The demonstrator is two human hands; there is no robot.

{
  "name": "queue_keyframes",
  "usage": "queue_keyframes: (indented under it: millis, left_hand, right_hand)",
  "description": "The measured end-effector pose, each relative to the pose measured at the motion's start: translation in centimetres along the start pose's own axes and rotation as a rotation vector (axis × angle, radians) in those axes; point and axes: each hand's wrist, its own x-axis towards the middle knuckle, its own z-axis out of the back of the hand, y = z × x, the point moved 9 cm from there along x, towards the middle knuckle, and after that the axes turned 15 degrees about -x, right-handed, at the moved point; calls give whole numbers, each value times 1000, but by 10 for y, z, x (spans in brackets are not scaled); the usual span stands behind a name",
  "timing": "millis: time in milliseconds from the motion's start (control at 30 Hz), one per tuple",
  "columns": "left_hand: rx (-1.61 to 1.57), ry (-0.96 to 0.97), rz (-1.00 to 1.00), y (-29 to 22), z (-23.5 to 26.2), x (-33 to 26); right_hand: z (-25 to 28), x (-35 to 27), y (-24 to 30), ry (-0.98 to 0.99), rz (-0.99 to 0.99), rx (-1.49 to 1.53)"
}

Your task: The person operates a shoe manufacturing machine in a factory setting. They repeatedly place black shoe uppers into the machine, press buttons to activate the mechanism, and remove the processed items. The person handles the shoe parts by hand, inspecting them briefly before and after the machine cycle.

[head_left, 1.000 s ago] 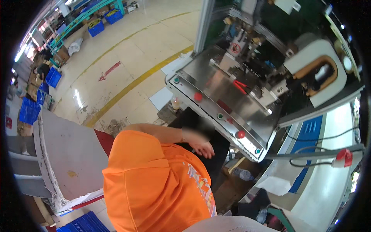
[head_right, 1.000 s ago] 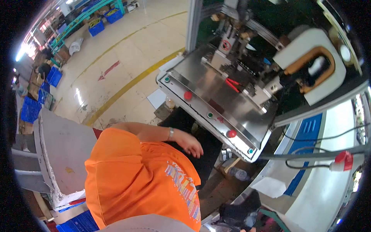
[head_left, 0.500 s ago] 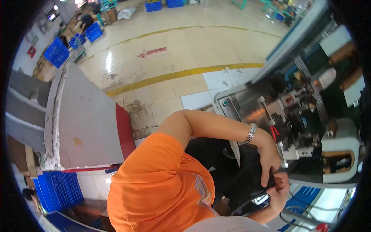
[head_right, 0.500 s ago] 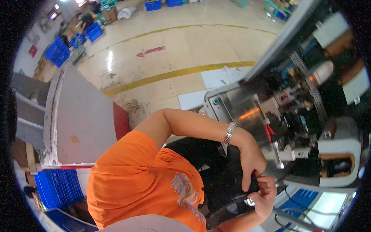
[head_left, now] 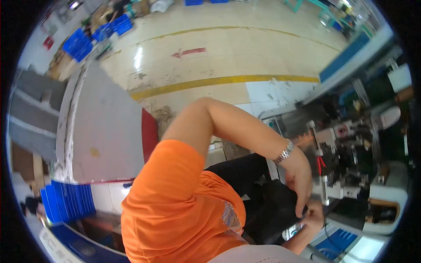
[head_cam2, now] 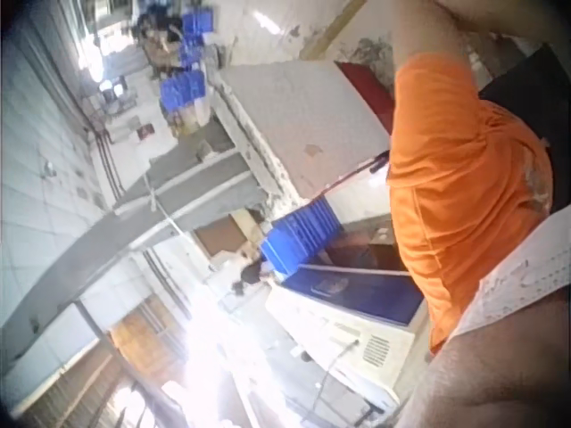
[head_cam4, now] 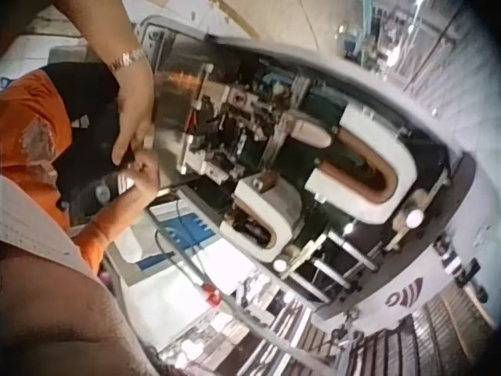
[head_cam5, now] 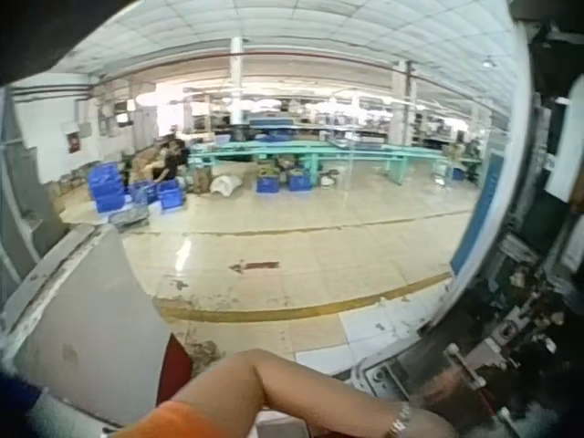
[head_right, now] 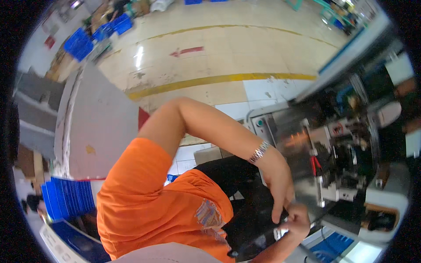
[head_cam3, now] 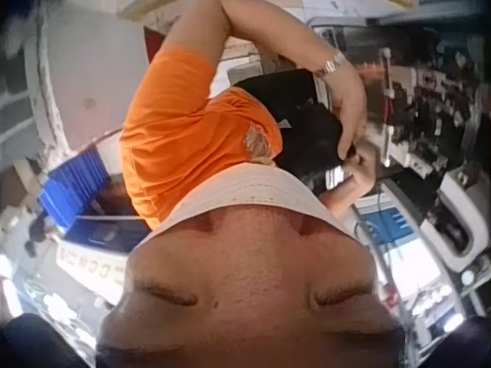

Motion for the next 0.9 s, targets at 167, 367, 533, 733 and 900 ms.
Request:
queue_keyframes:
  millis: [167, 367, 533, 733, 900]
  left_hand:
    - [692, -305, 38, -26, 21, -36]
    - [415, -406, -53, -62, 23, -54]
    - [306, -265, -165, -76, 15, -62]
    - [169, -178, -328, -101, 31, -92]
    - [327, -333, -317, -129, 56, -115]
  right_hand:
    - [-32, 41, 30, 402, -298, 18]
    - [-16, 50, 74, 225, -229, 315]
    - [-18, 54, 76, 202, -88, 412]
    - [15, 50, 84, 201, -21, 482]
    - [55, 68, 110, 71, 132, 331]
